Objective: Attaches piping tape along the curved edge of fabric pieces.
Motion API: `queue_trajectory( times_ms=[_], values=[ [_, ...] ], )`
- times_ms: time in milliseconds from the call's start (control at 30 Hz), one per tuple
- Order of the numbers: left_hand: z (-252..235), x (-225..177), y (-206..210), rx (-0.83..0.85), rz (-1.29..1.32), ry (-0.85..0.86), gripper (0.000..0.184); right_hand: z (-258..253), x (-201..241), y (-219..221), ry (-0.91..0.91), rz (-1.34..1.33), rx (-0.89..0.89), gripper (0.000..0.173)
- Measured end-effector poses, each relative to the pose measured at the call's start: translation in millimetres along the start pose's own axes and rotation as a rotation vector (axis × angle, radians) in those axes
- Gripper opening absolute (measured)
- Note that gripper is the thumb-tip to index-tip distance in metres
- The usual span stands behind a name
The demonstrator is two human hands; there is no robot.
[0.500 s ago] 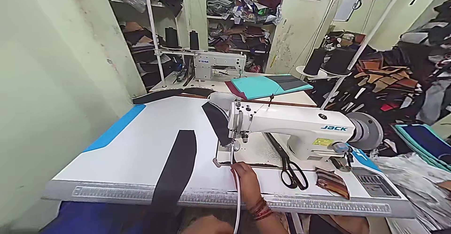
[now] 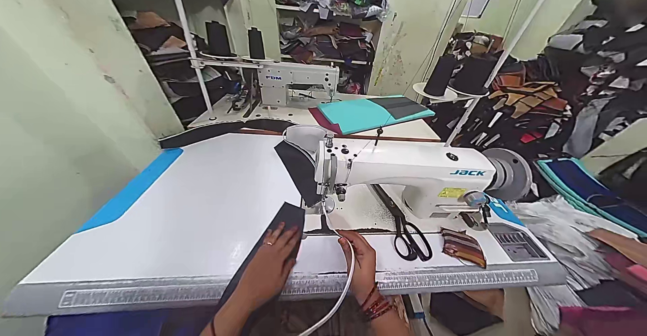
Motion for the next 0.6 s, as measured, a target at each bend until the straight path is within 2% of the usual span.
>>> queue_trajectory(
  times_ms=[67, 167, 367, 500, 600],
  values=[
    [14.8, -26.4, 11.5, -0.043, -0.013, 0.106, 0.051, 0.2, 0.7, 0.1, -0.035, -0.034, -0.001, 0.025],
    [16.8, -41.0, 19.9, -0.060, -0.042, 0.142, 0.053, 1.7, 6.9, 4.8, -0.126, 0.024, 0.050, 0.029],
    [-12.0, -38.9, 21.7, -0.004, -0.022, 0.116, 0.050, 8.5, 24.8, 19.6, -0.320, 0.237, 0.173, 0.033],
    [-24.1, -35.3, 24.1, 0.037, -0.026, 0.074, 0.050, 12.0, 28.1, 25.0, -0.371, 0.287, 0.218, 0.032],
    [-25.5, -36.6, 23.9, -0.005, -0.043, 0.067, 0.050, 14.1, 30.2, 28.4, -0.412, 0.315, 0.243, 0.032]
  ],
)
Point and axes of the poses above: each hand's wrist, its own z-axis away from the middle knuckle, its own y-axis out of the palm, x = y × z, the point moved 9 cm from there along -z, towards the middle knuckle, and after that the axes turned 5 degrees about -y, right-handed, at the moved point
